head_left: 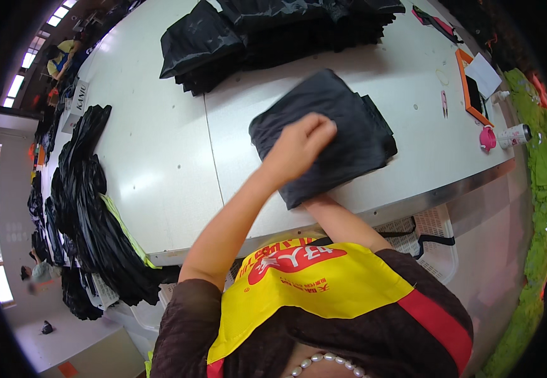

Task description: The person repeatedly folds black trousers on a white table, inspects the inside of each garment, and uses a small blade to trim loose threads. The folded items are stacked on the table.

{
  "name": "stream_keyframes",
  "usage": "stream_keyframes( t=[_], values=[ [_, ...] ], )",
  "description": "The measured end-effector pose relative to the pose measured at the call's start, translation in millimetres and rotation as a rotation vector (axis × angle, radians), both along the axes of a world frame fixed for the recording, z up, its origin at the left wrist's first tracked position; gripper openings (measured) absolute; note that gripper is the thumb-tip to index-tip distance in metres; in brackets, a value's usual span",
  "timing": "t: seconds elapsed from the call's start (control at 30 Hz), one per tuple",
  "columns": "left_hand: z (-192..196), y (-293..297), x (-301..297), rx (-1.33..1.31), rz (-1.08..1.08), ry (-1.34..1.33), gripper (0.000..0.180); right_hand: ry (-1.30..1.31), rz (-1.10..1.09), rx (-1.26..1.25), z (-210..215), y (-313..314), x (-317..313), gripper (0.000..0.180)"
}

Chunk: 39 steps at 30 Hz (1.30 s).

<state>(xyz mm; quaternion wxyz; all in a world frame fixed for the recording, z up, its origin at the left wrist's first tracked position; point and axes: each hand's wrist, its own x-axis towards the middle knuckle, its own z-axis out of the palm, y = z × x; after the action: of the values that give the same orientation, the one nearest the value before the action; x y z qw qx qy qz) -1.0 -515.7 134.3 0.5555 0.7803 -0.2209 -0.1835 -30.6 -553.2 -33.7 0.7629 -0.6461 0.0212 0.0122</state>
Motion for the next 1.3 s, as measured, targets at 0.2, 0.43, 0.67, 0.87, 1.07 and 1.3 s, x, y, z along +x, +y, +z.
stream_keyframes(
  t=[0.2, 0.43, 0.67, 0.87, 1.07, 1.3],
  values=[
    [-111.4, 26.1, -25.3, 0.643, -0.057, -0.760, 0.064, 0.017, -0.020, 0.035, -2.9, -15.8, -0.1, 0.044],
    [-107.5, 5.8, -19.3, 0.563, -0.024, -0.760, 0.065, 0.140, 0.020, 0.189, -2.2, -40.0, 8.9, 0.045],
    [-101.0, -22.4, -3.2, 0.732, -0.091, -0.509, 0.075, 0.434, 0.117, 0.588, 0.3, -58.0, 12.3, 0.047],
    [-91.8, -38.2, 1.2, 0.742, -0.118, -0.122, 0.081, 0.693, 0.107, 0.413, 44.2, -116.9, -40.3, 0.043],
    [-145.3, -17.5, 2.2, 0.530, 0.197, -0.547, 0.056, 0.435, -0.542, -0.249, 52.9, -163.8, -76.9, 0.064],
    [-102.7, 25.5, 44.1, 0.622, 0.186, 0.071, 0.096, 0.385, -0.409, 0.069, 33.9, -131.8, -5.0, 0.065]
  ],
)
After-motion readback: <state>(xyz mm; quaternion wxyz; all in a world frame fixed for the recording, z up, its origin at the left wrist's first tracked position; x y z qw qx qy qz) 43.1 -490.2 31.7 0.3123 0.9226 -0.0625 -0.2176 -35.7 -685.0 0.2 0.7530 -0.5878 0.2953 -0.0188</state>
